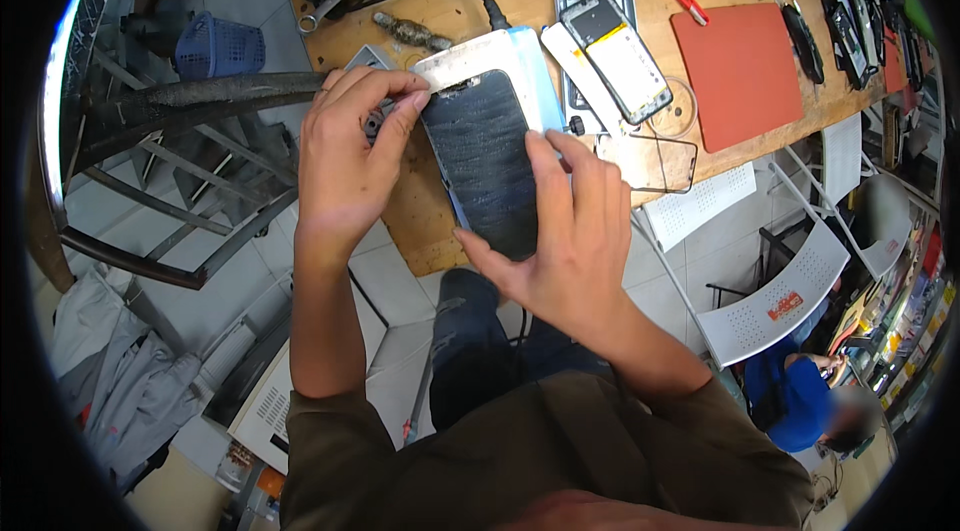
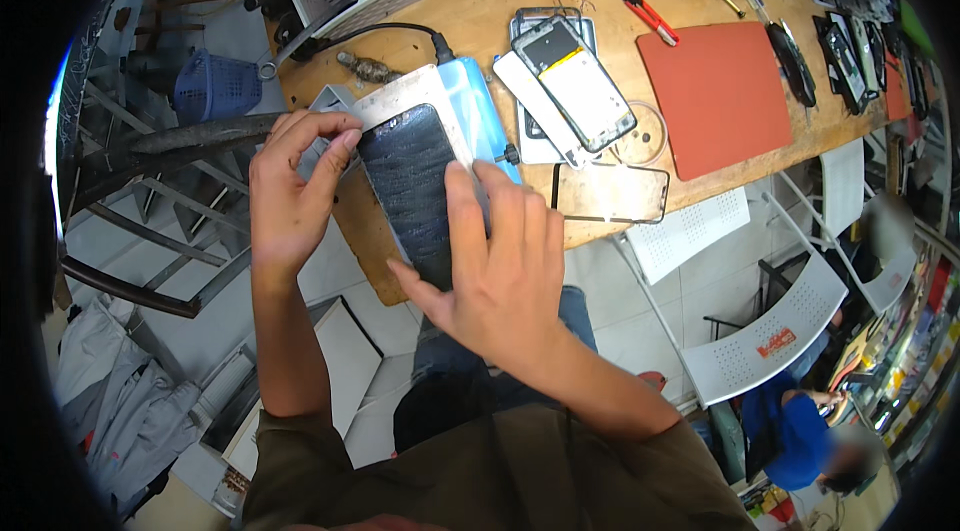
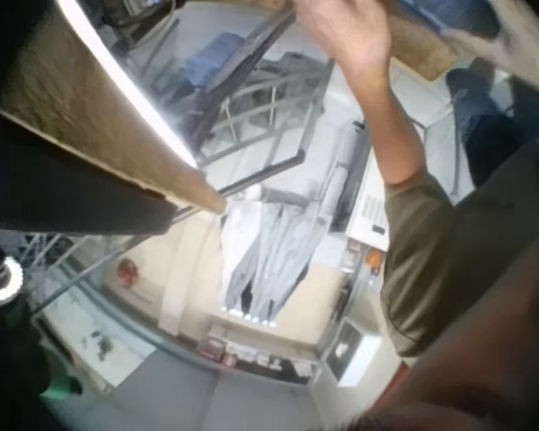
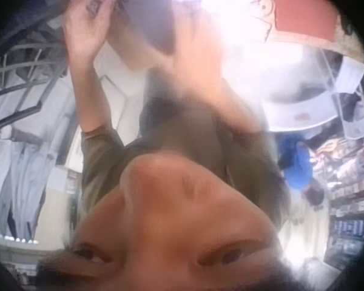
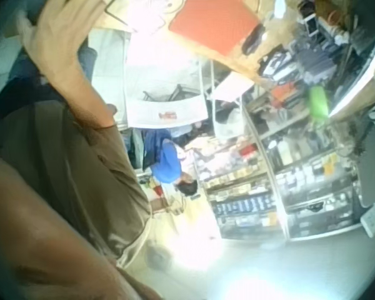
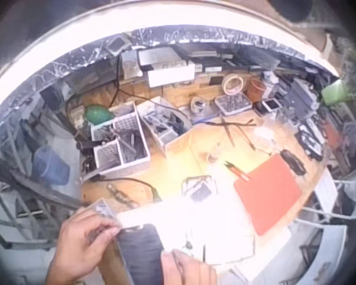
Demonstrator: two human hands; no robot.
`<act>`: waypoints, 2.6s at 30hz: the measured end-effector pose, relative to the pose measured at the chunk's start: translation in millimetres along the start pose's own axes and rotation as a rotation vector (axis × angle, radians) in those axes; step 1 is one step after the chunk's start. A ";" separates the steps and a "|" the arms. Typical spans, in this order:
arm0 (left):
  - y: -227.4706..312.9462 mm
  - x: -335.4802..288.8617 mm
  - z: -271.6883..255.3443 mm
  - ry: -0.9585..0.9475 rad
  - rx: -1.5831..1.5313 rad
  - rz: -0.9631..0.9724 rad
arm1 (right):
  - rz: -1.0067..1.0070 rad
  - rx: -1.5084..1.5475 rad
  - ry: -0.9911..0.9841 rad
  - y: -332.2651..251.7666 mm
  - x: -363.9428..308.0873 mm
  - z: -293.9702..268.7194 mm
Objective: The person works on a disassembled mobile phone placed on a blue heating plate. They use a soldering iron to work on the device, then apply a liquid from a small bottle and wipe the surface with a cloth. The person also handles a small roll of tape and a plastic scraper tool while working on the phone.
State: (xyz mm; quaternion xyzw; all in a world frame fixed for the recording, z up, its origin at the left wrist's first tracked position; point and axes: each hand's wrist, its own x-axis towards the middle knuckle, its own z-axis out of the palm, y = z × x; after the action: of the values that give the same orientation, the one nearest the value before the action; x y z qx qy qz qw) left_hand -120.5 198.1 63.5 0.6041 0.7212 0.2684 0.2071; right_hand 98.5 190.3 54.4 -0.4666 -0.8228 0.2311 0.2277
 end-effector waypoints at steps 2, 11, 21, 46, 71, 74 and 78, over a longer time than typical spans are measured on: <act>-1.8 1.9 0.8 -0.015 0.002 -0.005 | -0.016 0.062 0.021 7.3 2.7 0.4; -9.3 9.7 -10.8 -0.049 -0.009 0.010 | 0.122 0.139 0.242 76.2 3.1 -21.3; -86.6 -139.7 11.4 0.221 -0.334 -0.453 | 0.540 0.036 0.282 115.5 -112.0 -18.9; -175.9 -392.2 131.2 -0.493 -0.371 -1.020 | 0.416 0.102 0.386 271.7 77.0 -94.4; -109.1 -247.9 17.1 -1.045 -0.181 -0.853 | 0.587 0.068 0.392 438.4 -17.7 -203.3; -26.0 -155.0 -34.1 -0.991 -0.341 -0.790 | 0.556 0.617 0.512 351.3 -42.5 -188.2; 59.1 -69.2 -42.9 -0.568 -0.535 -0.567 | 0.543 0.815 0.356 196.5 -54.6 -148.0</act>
State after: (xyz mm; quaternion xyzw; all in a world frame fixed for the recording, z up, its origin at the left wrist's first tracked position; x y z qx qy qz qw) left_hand -89.5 131.7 132.4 0.3585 0.6783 0.2018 0.6088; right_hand 341.2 257.4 46.0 -0.5690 -0.4638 0.5003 0.4592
